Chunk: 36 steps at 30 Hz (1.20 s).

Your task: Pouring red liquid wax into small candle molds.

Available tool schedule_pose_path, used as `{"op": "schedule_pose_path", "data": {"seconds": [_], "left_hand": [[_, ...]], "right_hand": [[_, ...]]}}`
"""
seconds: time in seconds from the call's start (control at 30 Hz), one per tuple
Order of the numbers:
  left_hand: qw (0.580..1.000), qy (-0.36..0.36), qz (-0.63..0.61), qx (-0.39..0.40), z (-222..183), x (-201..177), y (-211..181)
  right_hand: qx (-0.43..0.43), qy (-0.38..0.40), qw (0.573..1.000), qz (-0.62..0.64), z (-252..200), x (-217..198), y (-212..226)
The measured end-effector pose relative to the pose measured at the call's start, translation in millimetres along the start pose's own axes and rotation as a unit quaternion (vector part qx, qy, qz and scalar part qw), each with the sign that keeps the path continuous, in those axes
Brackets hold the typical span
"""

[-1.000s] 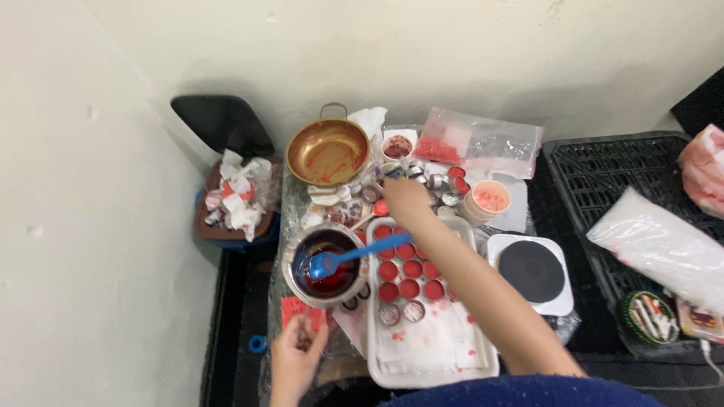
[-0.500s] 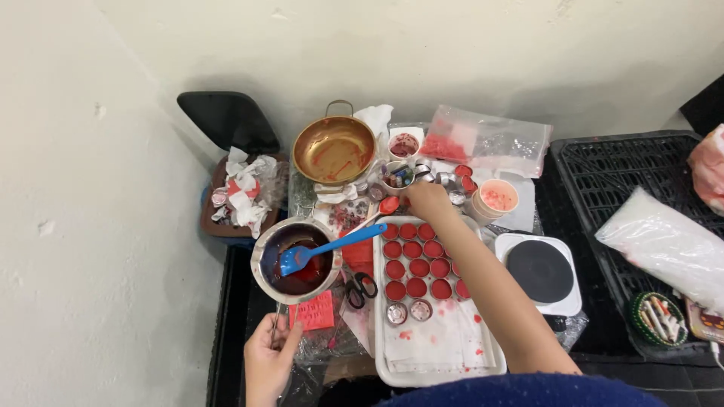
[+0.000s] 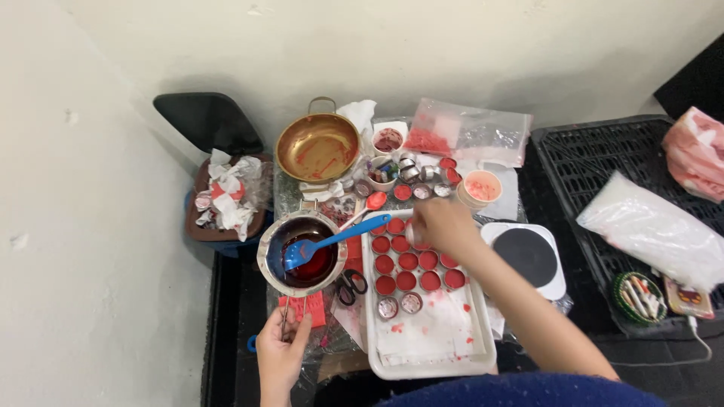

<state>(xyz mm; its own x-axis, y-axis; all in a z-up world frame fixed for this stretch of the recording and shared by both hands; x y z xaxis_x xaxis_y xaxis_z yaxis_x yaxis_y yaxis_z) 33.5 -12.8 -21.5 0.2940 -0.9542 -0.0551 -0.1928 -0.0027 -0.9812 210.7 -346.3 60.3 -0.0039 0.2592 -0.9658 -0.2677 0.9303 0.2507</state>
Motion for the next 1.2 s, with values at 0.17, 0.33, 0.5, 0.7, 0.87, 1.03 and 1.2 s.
{"op": "schedule_pose_path", "data": {"seconds": [0.17, 0.33, 0.5, 0.7, 0.87, 1.03, 1.2], "left_hand": [[1.000, 0.008, -0.025, -0.011, -10.2, 6.4, 16.3], [1.000, 0.017, -0.018, 0.003, -25.9, 11.8, -4.4], [1.000, 0.006, 0.003, 0.009, -29.2, 10.0, -3.3], [1.000, 0.000, 0.007, 0.007, -25.5, 10.9, -8.3], [1.000, 0.009, -0.003, 0.019, -19.7, 11.1, -5.6], [1.000, 0.004, 0.009, 0.017, -18.5, 11.2, -7.8], [1.000, 0.012, 0.007, 0.002, -14.8, 10.6, -3.7]], "right_hand": [[0.081, 0.061, 0.995, 0.016, -114.6, 4.5, 16.6], [0.171, 0.027, 0.985, 0.009, -147.0, 53.4, 10.3], [0.204, -0.015, 0.979, -0.007, -141.9, 71.1, -2.5], [0.182, 0.000, 0.982, -0.045, -138.1, 73.7, -6.7], [0.192, -0.003, 0.981, -0.017, -141.5, 58.9, -7.1], [0.207, 0.025, 0.977, -0.038, -142.3, 69.4, -3.0], [0.209, 0.026, 0.977, -0.005, -126.7, 39.9, -3.0]]}}
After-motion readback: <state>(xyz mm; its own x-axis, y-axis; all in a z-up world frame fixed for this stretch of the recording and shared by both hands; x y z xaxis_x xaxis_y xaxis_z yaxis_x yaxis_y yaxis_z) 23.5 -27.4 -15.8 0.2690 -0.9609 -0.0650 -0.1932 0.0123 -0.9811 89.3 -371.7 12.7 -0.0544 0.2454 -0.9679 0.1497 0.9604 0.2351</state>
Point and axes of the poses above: each hand's wrist, its own z-axis towards the middle knuckle, its own x-axis out of the palm, y = z × x, the point moved 3 cm from there along z, towards the middle knuckle, and after that the axes turned 1 degree about -z, right-handed, at the moved point
